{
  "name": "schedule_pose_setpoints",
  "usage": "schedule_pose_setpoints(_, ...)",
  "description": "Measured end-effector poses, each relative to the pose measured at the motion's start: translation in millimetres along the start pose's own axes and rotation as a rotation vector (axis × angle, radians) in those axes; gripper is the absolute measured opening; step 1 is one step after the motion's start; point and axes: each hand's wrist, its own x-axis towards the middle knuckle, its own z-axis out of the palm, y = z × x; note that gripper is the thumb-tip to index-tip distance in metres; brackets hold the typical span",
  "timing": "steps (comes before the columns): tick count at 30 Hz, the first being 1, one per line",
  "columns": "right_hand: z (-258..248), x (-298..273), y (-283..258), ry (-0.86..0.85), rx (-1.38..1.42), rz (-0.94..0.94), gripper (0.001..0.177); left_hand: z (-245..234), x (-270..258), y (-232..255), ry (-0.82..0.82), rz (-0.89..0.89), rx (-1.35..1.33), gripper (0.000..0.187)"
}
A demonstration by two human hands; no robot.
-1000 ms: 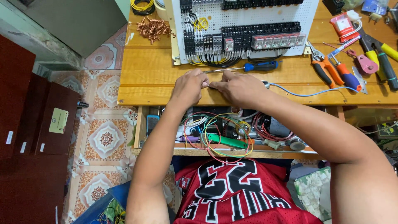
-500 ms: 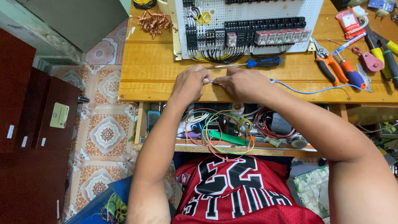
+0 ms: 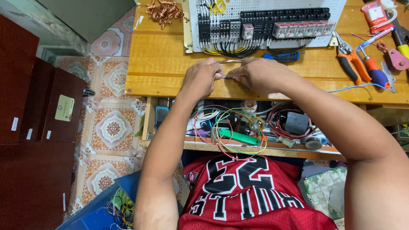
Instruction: Stripping insulation from electrical wires at a workbench with an electrical panel
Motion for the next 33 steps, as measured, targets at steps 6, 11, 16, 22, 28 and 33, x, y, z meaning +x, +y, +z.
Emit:
schedule_pose_setpoints(6, -3, 1, -1, -0.013, 0.011, 0.001, 0.034, -1, 1, 1, -0.023, -0.02, 0.004, 0.017)
schedule_pose_setpoints(11, 1, -4, 5, -0.008, -0.013, 0.013, 0.034, 0, 0, -1, -0.015, -0.008, 0.016, 0.018)
schedule_pose_setpoints(16, 6, -11, 5, 0.061, -0.061, 0.026, 0.032, -2, 3, 4, -0.022, 0.004, 0.041, 0.016)
schedule_pose_setpoints(22, 2, -18, 1, 0.053, -0.012, 0.02, 0.034, 1, -1, 1, 0.042, 0.067, 0.058, 0.009)
schedule_pose_setpoints(28, 6, -23, -1, 0.092, 0.009, 0.021, 0.031, 21, 4, 3, 0.111, 0.183, 0.022, 0.005)
schedule_pose_setpoints(33, 10, -35, -10, 0.201, -0.041, -0.012, 0.032, 25, 6, 2, 0.122, 0.166, 0.065, 0.009)
